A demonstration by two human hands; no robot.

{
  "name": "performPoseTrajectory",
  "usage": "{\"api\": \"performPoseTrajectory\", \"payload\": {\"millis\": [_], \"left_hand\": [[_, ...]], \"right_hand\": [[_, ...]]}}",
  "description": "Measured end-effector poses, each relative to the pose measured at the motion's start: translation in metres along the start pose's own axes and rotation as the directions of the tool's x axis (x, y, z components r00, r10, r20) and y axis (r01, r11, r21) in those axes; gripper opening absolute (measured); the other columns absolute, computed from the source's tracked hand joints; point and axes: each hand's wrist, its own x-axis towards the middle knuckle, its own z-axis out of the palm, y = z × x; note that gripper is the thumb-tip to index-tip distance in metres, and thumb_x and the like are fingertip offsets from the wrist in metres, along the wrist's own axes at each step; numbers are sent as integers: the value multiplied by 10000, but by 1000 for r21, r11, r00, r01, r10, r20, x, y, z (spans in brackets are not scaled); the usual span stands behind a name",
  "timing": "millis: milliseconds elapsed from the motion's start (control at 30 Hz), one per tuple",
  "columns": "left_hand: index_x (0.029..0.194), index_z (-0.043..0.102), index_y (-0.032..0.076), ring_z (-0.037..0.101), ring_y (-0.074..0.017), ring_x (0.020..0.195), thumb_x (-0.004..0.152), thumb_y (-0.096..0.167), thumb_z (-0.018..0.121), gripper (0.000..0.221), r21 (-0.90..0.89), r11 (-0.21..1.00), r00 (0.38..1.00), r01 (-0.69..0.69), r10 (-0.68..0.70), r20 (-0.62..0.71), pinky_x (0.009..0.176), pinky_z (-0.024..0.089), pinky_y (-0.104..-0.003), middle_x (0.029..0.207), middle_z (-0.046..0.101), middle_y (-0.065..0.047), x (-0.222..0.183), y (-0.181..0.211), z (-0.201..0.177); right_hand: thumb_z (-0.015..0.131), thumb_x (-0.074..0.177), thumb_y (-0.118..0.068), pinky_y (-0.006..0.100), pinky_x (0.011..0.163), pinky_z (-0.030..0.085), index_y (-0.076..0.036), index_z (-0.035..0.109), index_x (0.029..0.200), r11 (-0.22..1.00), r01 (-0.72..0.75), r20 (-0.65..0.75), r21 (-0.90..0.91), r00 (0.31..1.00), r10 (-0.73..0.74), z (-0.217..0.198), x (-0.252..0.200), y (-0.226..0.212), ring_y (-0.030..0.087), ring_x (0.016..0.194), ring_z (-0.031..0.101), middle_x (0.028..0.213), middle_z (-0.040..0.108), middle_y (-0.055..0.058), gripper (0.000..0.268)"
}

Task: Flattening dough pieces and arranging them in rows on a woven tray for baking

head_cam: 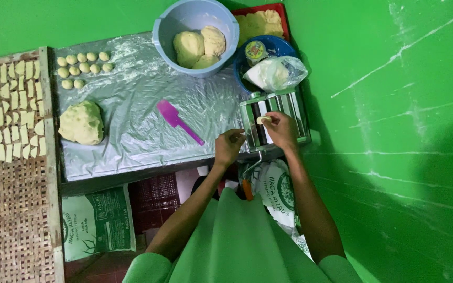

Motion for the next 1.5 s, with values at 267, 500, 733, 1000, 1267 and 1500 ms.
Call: {"api": "performPoseTrajectory", "payload": {"millis": [267, 500, 733, 1000, 1267, 1500], "left_hand": [[1132, 743, 43, 747, -397, 930, 887, 101, 749, 252, 80, 981, 983, -179, 182, -24, 837, 632, -485, 975, 761, -175, 14, 54, 9], [1220, 715, 53, 731, -435, 936, 877, -20, 670, 354, 112, 933, 939, -341, 343, 0, 804, 615, -527, 1020, 747, -204, 34, 53, 29], [1218, 717, 72, 726, -435, 940, 829, 28, 760, 394, 207, 912, 935, -354, 353, 44, 837, 605, -539, 1050, 723, -171, 31, 74, 33], [1081, 751, 117, 721, -426, 861, 908, 191, 748, 188, 320, 893, 940, -317, 340, -18, 745, 610, -550, 966, 697, -121, 38, 60, 50], [1053, 739, 133, 722, -405, 884, 925, 256, 755, 178, 272, 898, 931, -346, 364, -19, 741, 610, -523, 944, 694, -109, 45, 45, 53], [1042, 720, 142, 720, -400, 872, 909, 204, 751, 151, 323, 872, 924, -368, 383, 17, 747, 599, -541, 963, 697, -93, 39, 56, 48]], "right_hand": [[783, 849, -124, 428, 614, 576, -28, 748, 992, 975, 124, -36, -183, 990, -133, 25, 12, 3, 340, 728, 734, 777, 720, 179, 176], [713, 889, -94, 509, 603, 616, -24, 737, 1110, 923, 160, -8, -351, 985, -174, 21, 15, -24, 440, 807, 723, 864, 713, 227, 234], [747, 961, -156, 506, 633, 627, 43, 705, 1136, 947, 174, -201, -269, 952, -232, 5, -29, -35, 427, 823, 741, 884, 734, 266, 269], [656, 886, -281, 623, 683, 511, -80, 634, 846, 900, -354, -193, -253, 930, 312, 57, -165, 111, 474, 828, 702, 764, 703, 186, 206], [602, 992, -398, 456, 935, 535, -26, 636, 1316, 841, -536, 440, 68, 773, 457, 114, -196, 112, 309, 1044, 698, 1105, 741, 167, 494], [499, 1010, -259, 311, 501, 521, -79, 561, 804, 826, -493, 399, 275, 840, 368, 107, -199, 40, 171, 573, 664, 650, 623, 79, 280]]}}
